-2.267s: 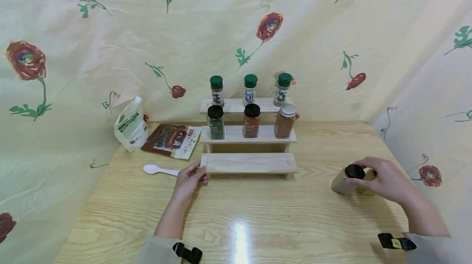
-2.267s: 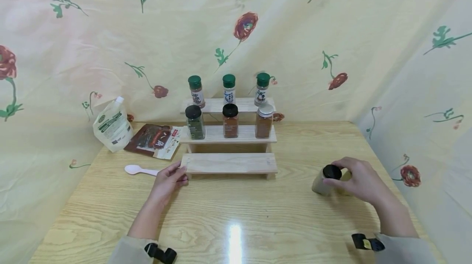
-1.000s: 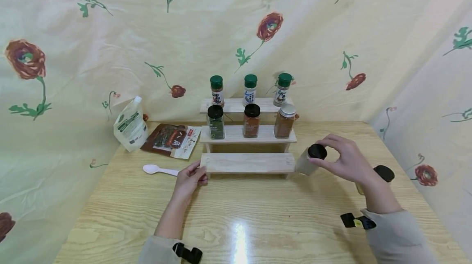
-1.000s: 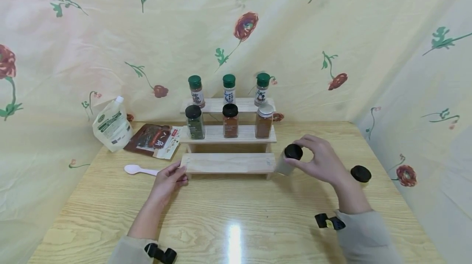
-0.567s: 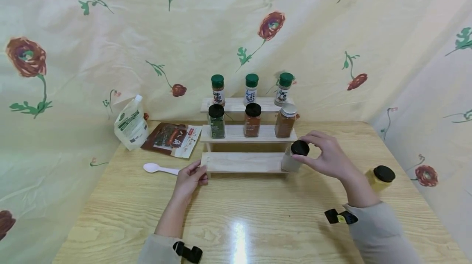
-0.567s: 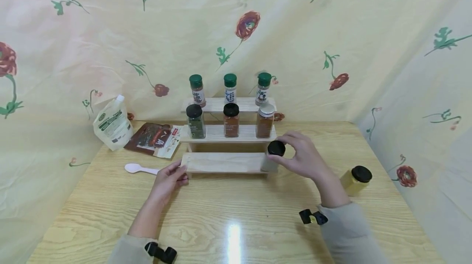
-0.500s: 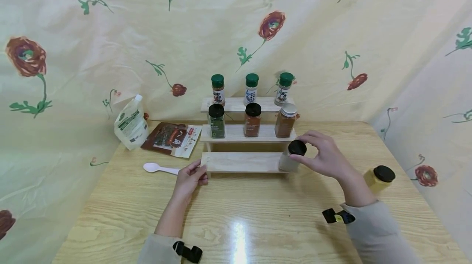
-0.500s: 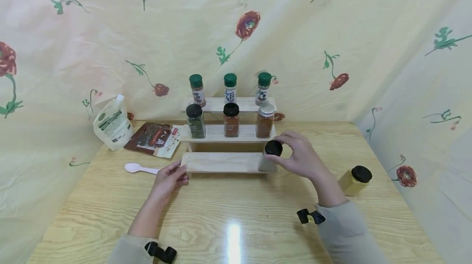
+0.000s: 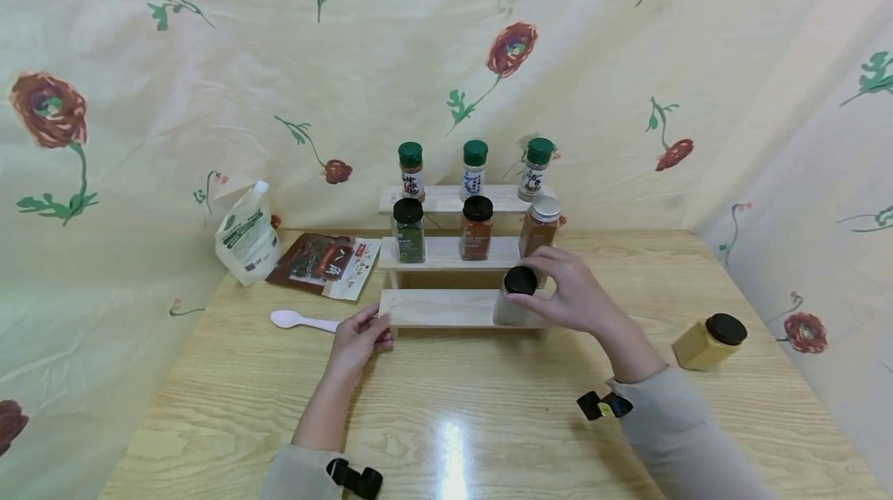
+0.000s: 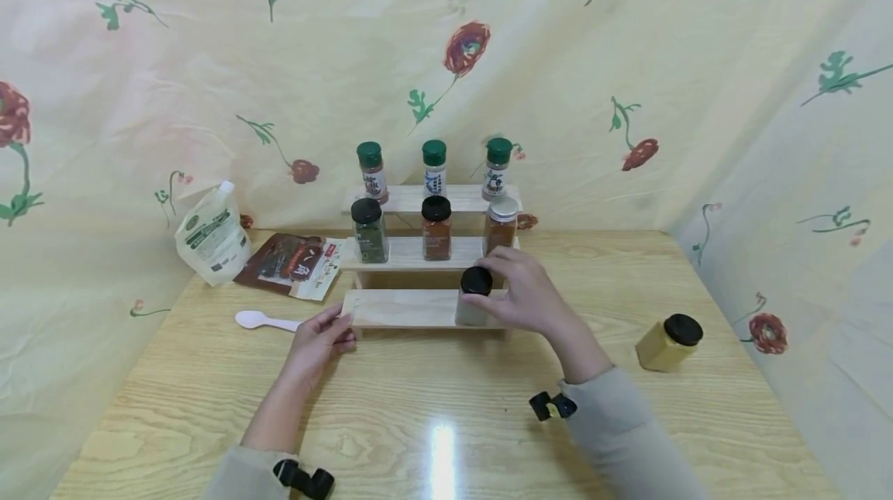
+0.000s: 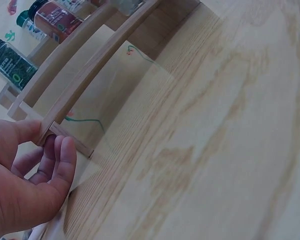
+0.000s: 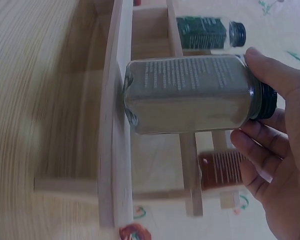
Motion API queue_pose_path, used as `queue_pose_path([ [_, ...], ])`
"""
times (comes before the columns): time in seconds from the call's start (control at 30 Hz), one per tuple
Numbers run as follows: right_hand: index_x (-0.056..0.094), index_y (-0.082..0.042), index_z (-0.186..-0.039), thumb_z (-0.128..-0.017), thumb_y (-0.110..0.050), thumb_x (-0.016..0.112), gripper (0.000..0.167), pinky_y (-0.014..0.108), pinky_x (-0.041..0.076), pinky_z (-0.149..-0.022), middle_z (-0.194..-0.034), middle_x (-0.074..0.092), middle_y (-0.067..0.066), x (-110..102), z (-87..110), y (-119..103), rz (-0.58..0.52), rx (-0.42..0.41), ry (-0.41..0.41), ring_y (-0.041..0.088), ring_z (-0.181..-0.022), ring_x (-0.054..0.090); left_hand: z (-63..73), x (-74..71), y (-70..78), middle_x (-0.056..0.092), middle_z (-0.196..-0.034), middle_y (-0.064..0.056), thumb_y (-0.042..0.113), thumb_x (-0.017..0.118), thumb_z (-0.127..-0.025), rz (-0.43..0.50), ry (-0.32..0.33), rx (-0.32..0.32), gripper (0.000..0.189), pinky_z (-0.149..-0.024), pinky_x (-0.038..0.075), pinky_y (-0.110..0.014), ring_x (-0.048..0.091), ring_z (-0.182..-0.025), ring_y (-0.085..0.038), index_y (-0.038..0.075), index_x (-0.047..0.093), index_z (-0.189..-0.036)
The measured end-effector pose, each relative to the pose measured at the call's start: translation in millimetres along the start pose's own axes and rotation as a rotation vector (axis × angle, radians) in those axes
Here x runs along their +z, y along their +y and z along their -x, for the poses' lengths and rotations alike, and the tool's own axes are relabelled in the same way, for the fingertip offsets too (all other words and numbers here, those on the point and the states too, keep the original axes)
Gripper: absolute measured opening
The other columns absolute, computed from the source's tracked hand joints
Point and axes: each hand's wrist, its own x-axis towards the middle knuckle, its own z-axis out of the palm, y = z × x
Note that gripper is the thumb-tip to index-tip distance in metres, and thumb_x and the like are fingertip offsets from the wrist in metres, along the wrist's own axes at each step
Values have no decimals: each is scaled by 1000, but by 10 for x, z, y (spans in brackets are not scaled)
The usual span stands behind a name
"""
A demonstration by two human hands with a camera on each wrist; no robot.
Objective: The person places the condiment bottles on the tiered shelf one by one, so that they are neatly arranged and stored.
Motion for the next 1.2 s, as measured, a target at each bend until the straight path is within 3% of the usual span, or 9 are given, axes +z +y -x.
queue_pose_path([
  [0.47, 75, -4, -115, -79, -35, 89, 50, 48, 56, -92, -117, 68, 12, 268, -321, -244, -2, 28, -61, 28, -108, 63, -8, 2, -7, 62, -89, -7, 7, 65, -100, 12, 3, -1, 49, -70, 63, -23, 64, -74, -12, -7, 49, -144],
  [0.87, 74, -1, -115, -80, -39, 87, 53, 39, 57, -79, -113, 69, 10, 451, -618, -396, 10, -62, -103, 24, -98, 65, -12, -7, -17, 62, -90, -8, 8, 65, -100, 5, 2, 4, 50, -71, 63, -24, 64, -75, -13, -7, 49, -145],
  [1.03, 72, -3, -118, -83, -41, 84, 53, 40, 57, -80, -115, 67, 10, 537, -643, -405, 3, -8, -179, 24, -98, 64, -14, -8, -25, 62, -90, -8, 8, 66, -100, 4, 2, -1, 50, -71, 63, -23, 64, -75, -12, -6, 50, -145],
  [1.2, 69, -2, -124, -86, -39, 83, 55, 49, 55, -97, -131, 62, 20, 584, -635, -400, -43, 60, -208, 33, -115, 63, -27, -15, -20, 62, -89, -6, 5, 65, -99, 12, 7, 8, 49, -69, 63, -23, 64, -73, -11, -8, 49, -144],
])
